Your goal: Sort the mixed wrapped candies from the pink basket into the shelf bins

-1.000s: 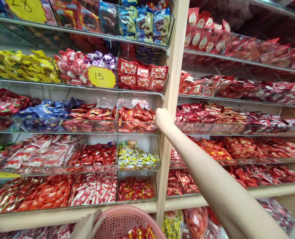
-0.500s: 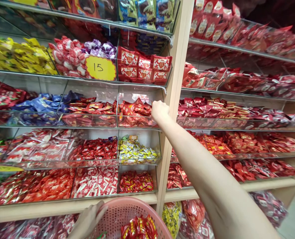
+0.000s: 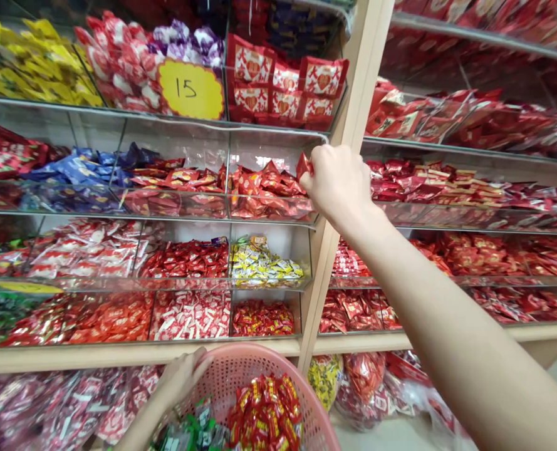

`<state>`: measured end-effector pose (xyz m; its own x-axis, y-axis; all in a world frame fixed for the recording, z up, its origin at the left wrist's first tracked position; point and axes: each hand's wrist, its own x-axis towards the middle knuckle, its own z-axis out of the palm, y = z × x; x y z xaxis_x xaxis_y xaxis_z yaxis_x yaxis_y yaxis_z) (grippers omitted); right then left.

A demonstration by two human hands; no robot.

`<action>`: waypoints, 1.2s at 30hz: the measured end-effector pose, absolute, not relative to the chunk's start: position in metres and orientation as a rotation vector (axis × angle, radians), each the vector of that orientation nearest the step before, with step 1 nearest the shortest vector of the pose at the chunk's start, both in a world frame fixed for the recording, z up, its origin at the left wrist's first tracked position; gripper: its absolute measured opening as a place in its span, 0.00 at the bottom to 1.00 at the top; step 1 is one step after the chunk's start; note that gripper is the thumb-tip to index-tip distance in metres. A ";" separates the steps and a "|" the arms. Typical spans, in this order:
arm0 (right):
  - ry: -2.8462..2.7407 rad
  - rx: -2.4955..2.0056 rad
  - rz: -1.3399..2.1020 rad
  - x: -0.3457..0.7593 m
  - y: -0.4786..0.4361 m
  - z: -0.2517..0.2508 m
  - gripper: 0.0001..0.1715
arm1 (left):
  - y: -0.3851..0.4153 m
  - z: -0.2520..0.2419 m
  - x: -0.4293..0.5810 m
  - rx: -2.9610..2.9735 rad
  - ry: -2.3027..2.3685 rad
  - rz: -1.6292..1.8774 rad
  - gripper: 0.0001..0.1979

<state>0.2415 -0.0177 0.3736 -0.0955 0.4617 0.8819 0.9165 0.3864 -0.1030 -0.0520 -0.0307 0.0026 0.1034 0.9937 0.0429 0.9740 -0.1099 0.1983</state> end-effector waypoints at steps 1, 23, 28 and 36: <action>-1.717 -1.305 -0.672 0.240 -0.033 0.356 0.07 | -0.031 0.004 -0.051 2.244 2.007 0.230 0.21; -2.331 -1.858 0.403 0.121 -0.059 -0.021 0.13 | -0.034 0.002 -0.050 2.284 1.987 0.266 0.23; -2.384 -1.874 0.313 0.119 -0.059 -0.032 0.15 | -0.035 0.004 -0.050 2.268 1.994 0.262 0.24; -2.584 -1.712 -0.044 0.103 -0.065 -0.042 0.17 | -0.036 0.006 -0.047 2.246 2.003 0.238 0.23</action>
<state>0.1035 -0.0649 -0.0419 -0.3892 0.9198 0.0502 0.9210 0.3896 0.0005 -0.0473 -0.0361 0.0064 0.1104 0.9932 0.0360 0.9740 -0.1153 0.1952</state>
